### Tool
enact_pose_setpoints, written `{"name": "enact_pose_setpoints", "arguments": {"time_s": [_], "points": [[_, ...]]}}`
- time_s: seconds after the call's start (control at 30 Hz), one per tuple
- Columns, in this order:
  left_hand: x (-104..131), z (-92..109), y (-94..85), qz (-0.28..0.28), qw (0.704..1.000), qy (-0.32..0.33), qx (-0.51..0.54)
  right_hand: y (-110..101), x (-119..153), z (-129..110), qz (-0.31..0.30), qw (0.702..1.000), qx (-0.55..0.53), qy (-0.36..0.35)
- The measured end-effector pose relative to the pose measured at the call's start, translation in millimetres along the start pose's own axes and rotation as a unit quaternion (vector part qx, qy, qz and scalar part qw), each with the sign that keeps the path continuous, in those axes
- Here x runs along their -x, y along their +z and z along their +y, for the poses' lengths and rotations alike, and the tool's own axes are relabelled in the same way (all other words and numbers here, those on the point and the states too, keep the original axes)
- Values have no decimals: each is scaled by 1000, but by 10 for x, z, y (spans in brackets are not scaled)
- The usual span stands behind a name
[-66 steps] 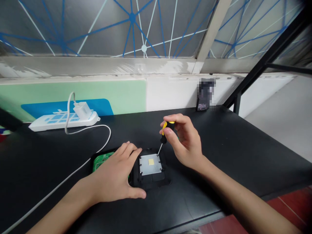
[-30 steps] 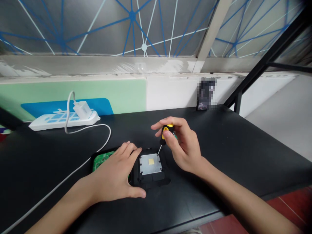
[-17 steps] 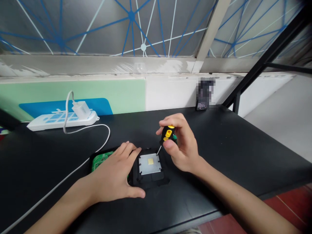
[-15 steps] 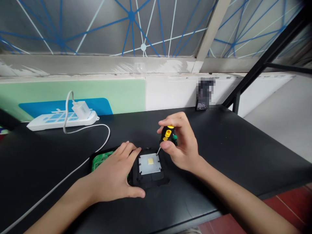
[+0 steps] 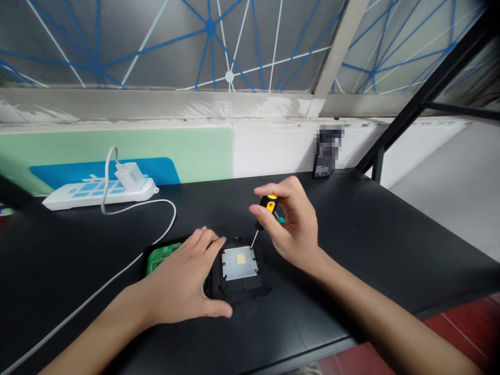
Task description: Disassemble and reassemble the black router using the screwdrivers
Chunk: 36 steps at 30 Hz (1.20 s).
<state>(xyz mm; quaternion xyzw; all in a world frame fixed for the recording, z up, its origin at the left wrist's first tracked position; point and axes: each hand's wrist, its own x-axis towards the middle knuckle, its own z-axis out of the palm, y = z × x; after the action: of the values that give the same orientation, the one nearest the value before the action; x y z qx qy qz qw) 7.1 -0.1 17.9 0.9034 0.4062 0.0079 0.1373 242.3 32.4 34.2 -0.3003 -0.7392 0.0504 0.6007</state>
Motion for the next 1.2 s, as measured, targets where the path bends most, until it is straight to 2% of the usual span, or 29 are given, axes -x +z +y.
{"name": "enact_pose_setpoints", "arguments": {"time_s": [0.27,0.4,0.67,0.93,1.07,1.2], "points": [[-3,-1,-2,19,999,-3,31,78,104,8,-30,993,-111,24],[-8,13,-13,25,999,-2,26,118,107,29,-24,989,-143,30],[-18,22,-21,14,1000,0,22,104,87,105,18,998,-53,38],[-11,30,-36,4,1000,-9,24,67,48,35,47,997,-57,19],[-19,38,-42,14,999,-5,30,78,72,-18,36,992,-103,70],[-24,34,-37,6,1000,-11,28,62,92,-39,7,989,-127,81]]}}
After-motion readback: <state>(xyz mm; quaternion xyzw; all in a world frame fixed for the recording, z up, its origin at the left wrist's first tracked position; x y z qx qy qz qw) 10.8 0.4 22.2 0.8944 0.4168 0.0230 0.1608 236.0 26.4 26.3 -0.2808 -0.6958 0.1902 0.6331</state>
